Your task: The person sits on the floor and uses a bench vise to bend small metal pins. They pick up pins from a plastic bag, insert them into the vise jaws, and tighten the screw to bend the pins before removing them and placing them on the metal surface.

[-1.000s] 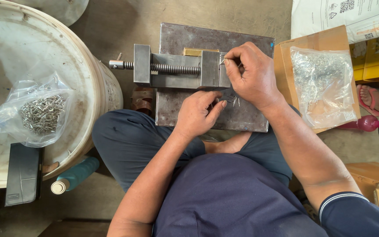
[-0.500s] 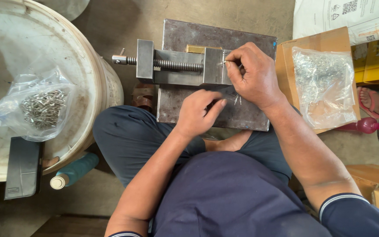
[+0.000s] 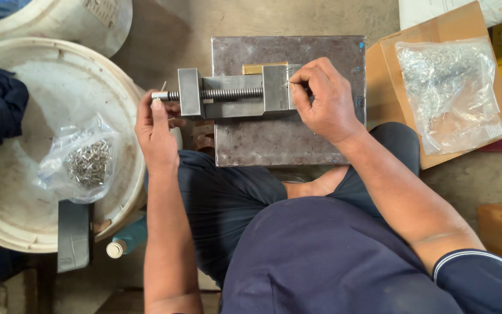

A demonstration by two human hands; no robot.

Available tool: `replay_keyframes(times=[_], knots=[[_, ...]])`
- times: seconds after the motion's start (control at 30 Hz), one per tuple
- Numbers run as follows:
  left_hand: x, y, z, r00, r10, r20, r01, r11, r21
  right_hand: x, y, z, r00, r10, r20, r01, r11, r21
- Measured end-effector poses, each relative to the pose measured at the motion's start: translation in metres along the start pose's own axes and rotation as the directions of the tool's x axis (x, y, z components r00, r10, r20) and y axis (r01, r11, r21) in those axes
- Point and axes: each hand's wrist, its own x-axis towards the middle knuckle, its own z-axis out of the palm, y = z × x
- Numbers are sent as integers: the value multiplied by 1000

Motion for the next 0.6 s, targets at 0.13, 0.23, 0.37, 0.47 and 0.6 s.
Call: replay_keyframes(times=[0.13, 0.23, 0.37, 0.47, 0.6], knots=[[2, -20, -9, 990, -88, 106, 110, 969, -220, -5, 1, 2, 999, 18, -32, -18, 1000, 16], [3, -24, -8, 991, -75, 115, 104, 954, -281, -5, 0, 5, 998, 46, -36, -44, 998, 53], [11, -23, -3, 989, -9, 149, 55, 950, -307, -7, 2, 7, 997, 74, -28, -72, 995, 63], [13, -22, 0, 975, 29, 219, 19, 978, -210, -8, 3, 7, 998, 59, -30, -58, 997, 44], [14, -29, 1, 985, 74, 156, -53, 989, -136, -7, 3, 8, 997, 64, -37, -62, 997, 47]])
